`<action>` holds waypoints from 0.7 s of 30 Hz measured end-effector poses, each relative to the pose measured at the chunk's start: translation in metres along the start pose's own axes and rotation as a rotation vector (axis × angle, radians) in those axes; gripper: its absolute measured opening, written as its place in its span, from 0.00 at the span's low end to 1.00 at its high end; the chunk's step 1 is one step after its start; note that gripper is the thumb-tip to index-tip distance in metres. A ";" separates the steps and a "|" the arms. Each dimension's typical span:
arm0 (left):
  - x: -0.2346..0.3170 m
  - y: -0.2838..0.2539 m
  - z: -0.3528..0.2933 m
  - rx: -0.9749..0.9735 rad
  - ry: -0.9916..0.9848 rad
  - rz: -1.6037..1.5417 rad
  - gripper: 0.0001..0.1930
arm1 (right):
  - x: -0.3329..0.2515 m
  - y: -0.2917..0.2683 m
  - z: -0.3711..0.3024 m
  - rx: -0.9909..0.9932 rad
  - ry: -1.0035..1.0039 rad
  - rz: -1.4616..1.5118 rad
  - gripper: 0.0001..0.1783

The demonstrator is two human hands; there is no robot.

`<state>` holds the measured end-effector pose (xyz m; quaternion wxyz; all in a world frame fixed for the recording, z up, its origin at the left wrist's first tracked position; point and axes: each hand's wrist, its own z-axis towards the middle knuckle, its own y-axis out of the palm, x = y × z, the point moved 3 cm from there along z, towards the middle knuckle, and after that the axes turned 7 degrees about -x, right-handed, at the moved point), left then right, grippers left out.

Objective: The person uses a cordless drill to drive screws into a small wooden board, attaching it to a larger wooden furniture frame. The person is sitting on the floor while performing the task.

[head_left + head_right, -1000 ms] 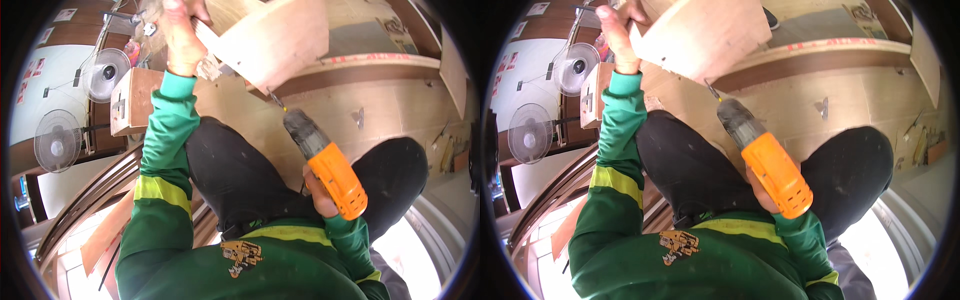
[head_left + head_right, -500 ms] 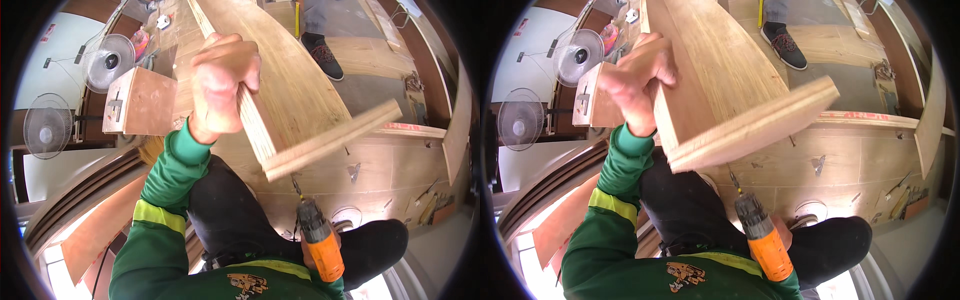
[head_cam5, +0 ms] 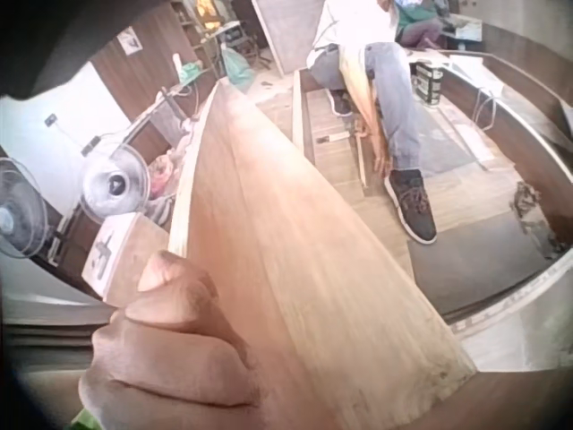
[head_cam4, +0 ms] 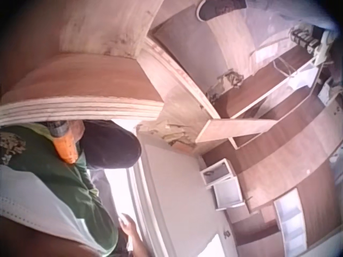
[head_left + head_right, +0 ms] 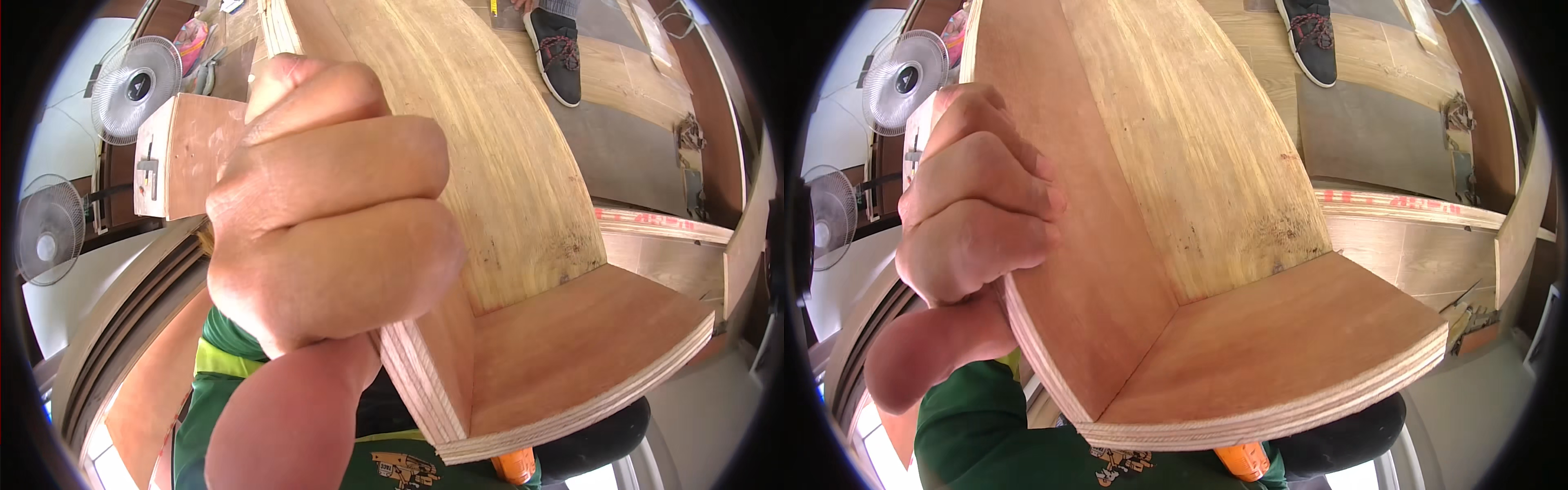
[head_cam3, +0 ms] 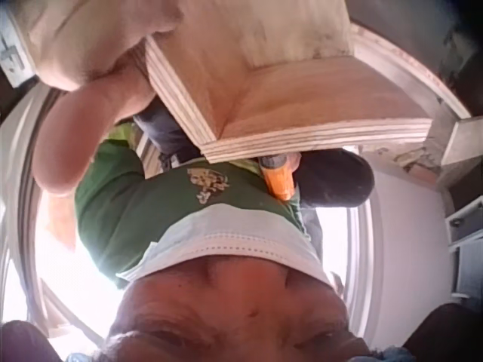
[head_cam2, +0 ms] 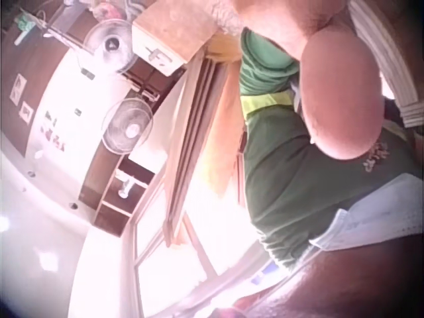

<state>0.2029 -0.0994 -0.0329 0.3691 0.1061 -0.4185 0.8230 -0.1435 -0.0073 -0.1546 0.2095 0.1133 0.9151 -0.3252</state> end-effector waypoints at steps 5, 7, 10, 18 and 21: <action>0.007 0.002 -0.003 0.042 -0.013 0.012 0.50 | 0.009 0.002 -0.005 0.014 -0.002 0.010 0.19; 0.009 -0.006 -0.006 -0.036 0.028 0.003 0.51 | 0.012 0.002 -0.004 0.013 -0.032 0.016 0.20; 0.004 -0.006 -0.007 -0.264 0.038 -0.004 0.49 | 0.018 0.006 -0.002 0.074 -0.051 0.027 0.21; -0.009 -0.002 -0.004 0.030 -0.037 -0.162 0.47 | 0.047 0.024 0.008 0.213 -0.220 0.175 0.22; -0.008 0.001 -0.003 0.157 -0.153 -0.313 0.49 | 0.032 0.026 0.017 0.161 -0.556 0.277 0.21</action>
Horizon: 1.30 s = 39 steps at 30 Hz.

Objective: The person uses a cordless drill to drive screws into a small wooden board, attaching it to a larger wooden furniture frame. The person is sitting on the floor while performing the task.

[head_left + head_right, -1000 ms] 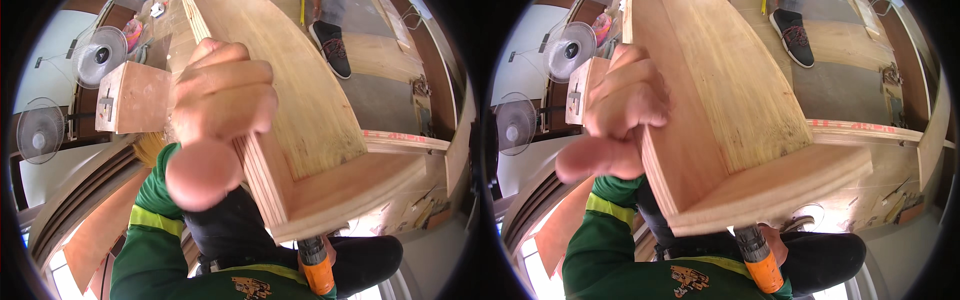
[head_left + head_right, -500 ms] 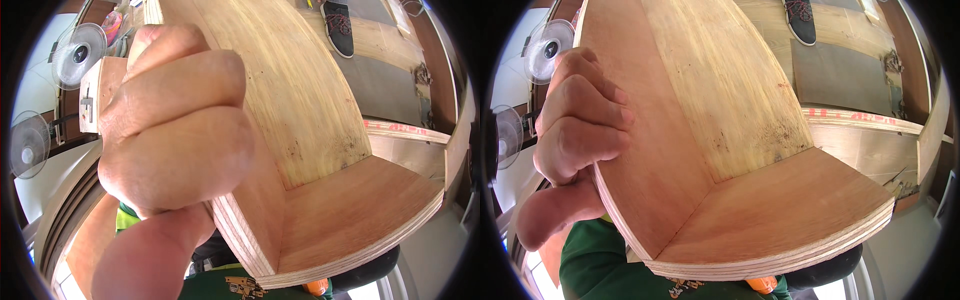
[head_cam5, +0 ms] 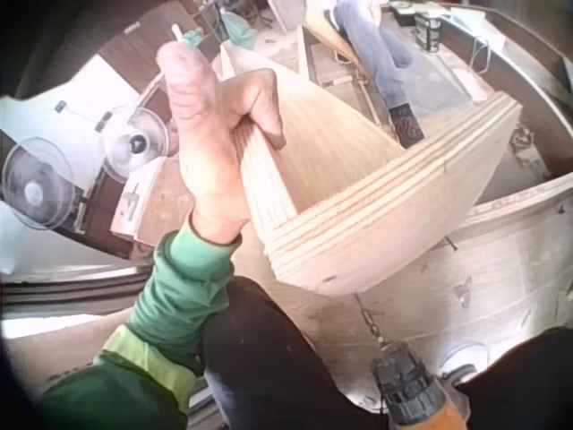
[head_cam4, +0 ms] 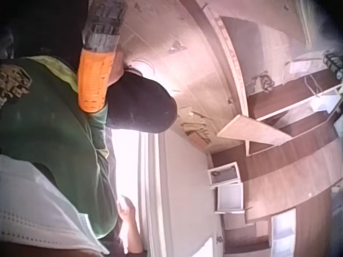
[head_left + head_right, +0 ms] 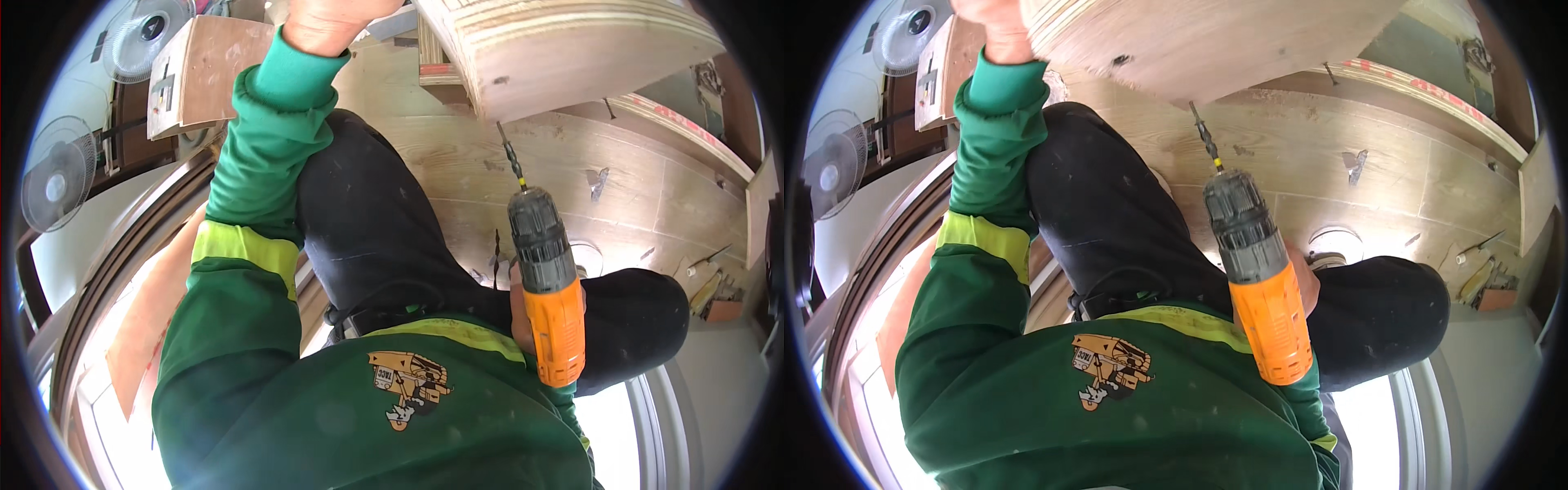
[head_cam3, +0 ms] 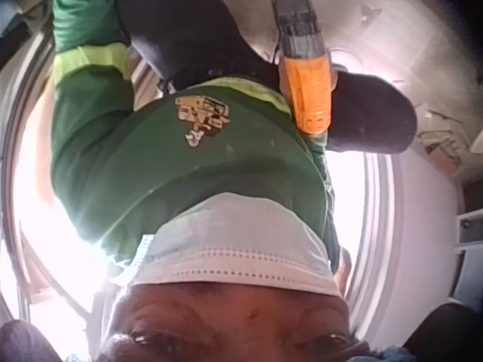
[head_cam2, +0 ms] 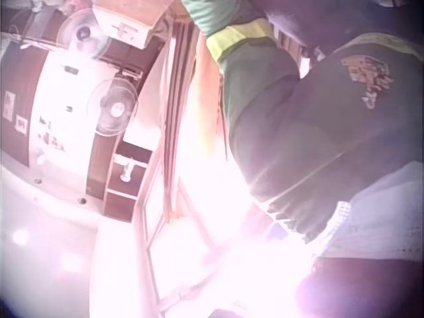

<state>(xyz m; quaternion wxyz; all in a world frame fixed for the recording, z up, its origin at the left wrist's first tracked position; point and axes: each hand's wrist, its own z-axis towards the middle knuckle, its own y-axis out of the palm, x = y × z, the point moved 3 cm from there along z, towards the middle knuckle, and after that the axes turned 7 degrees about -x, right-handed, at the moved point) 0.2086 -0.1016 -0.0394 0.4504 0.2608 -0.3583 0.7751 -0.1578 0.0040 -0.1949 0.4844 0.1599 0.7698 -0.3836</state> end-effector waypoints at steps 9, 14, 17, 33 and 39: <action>0.003 0.003 0.000 0.054 -0.034 -0.044 0.47 | -0.036 -0.011 0.010 0.110 0.004 -0.103 0.16; -0.004 -0.001 -0.004 0.033 -0.049 0.023 0.47 | -0.047 -0.016 0.023 -0.051 0.280 -0.367 0.16; 0.002 0.003 -0.003 0.066 -0.025 -0.032 0.48 | -0.040 -0.009 0.019 0.121 0.419 0.034 0.16; 0.001 -0.003 0.000 0.045 0.041 0.126 0.48 | -0.047 -0.025 0.038 0.089 -0.345 -0.008 0.14; -0.001 -0.015 -0.005 -0.025 0.184 0.277 0.47 | -0.064 -0.032 0.029 0.050 -0.518 -0.139 0.14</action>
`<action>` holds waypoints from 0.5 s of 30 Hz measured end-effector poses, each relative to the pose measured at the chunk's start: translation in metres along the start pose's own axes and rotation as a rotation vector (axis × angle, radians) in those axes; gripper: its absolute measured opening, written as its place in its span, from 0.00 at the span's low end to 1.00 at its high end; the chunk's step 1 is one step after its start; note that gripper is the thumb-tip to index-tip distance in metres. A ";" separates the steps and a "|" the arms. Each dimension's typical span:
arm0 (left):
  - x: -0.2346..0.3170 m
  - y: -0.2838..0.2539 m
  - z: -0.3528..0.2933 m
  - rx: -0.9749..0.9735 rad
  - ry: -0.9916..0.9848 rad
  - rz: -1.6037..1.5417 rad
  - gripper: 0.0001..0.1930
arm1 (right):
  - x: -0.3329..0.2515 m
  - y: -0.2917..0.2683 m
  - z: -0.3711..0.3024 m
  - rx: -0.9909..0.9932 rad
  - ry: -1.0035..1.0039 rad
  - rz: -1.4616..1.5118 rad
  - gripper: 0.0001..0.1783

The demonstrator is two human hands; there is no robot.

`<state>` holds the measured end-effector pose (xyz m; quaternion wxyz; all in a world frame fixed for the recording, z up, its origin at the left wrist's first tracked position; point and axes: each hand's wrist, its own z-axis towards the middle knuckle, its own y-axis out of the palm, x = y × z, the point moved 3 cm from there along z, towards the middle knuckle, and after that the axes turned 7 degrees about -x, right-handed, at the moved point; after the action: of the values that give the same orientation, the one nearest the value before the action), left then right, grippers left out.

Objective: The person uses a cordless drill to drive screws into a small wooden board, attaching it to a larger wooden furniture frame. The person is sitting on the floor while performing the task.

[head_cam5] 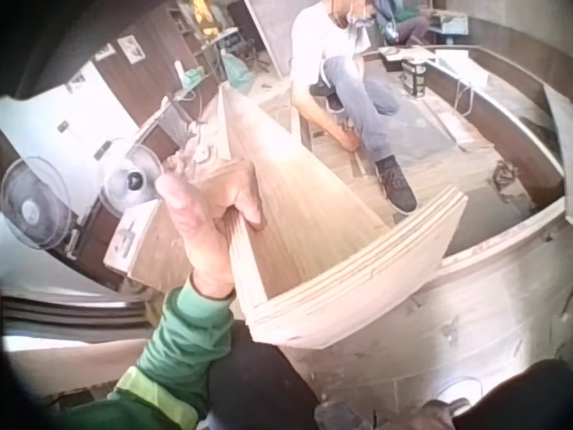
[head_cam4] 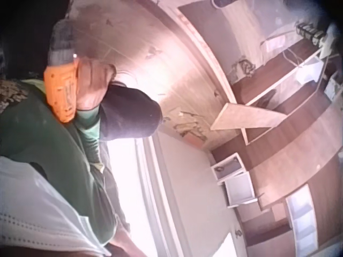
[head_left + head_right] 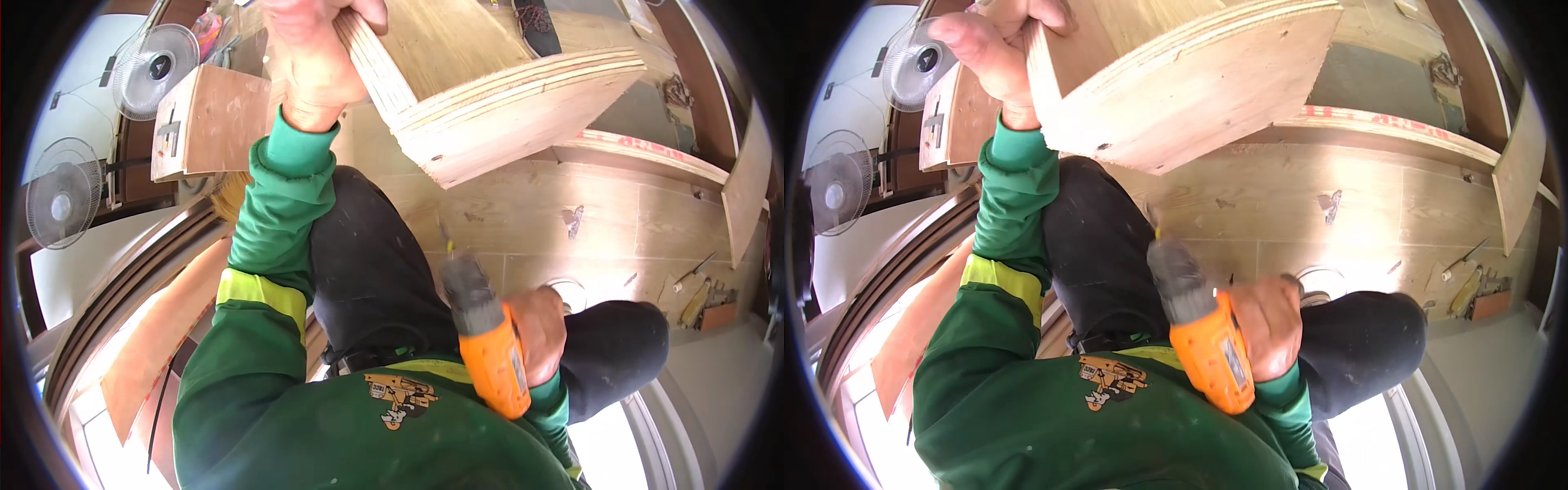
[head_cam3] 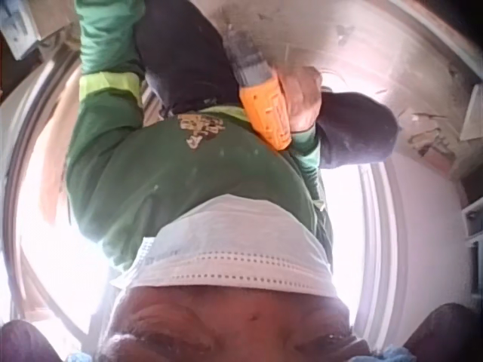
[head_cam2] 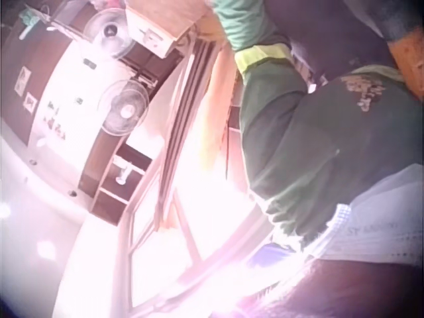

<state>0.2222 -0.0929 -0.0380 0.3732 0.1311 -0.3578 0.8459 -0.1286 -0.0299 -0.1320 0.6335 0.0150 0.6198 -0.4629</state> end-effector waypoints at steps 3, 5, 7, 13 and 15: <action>0.016 -0.010 0.002 -0.130 -0.199 0.201 0.50 | 0.000 -0.004 -0.030 0.061 0.045 0.010 0.14; 0.030 -0.010 0.013 -0.330 -0.337 0.162 0.57 | -0.001 -0.007 -0.034 -0.016 0.556 -0.115 0.15; 0.046 -0.020 0.030 -0.637 -0.384 0.137 0.61 | 0.001 -0.016 -0.047 0.065 0.731 -0.044 0.14; 0.043 0.007 0.068 -1.336 -0.957 0.041 0.62 | -0.008 -0.027 -0.045 0.399 0.568 0.417 0.10; 0.040 0.015 0.088 -1.603 -1.181 0.213 0.53 | -0.007 -0.031 -0.051 0.313 0.598 0.479 0.11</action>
<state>0.1799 -0.1399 0.0362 0.0360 0.2071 -0.9604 0.1831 -0.1854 -0.0136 -0.1214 0.5051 0.3889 0.6777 -0.3665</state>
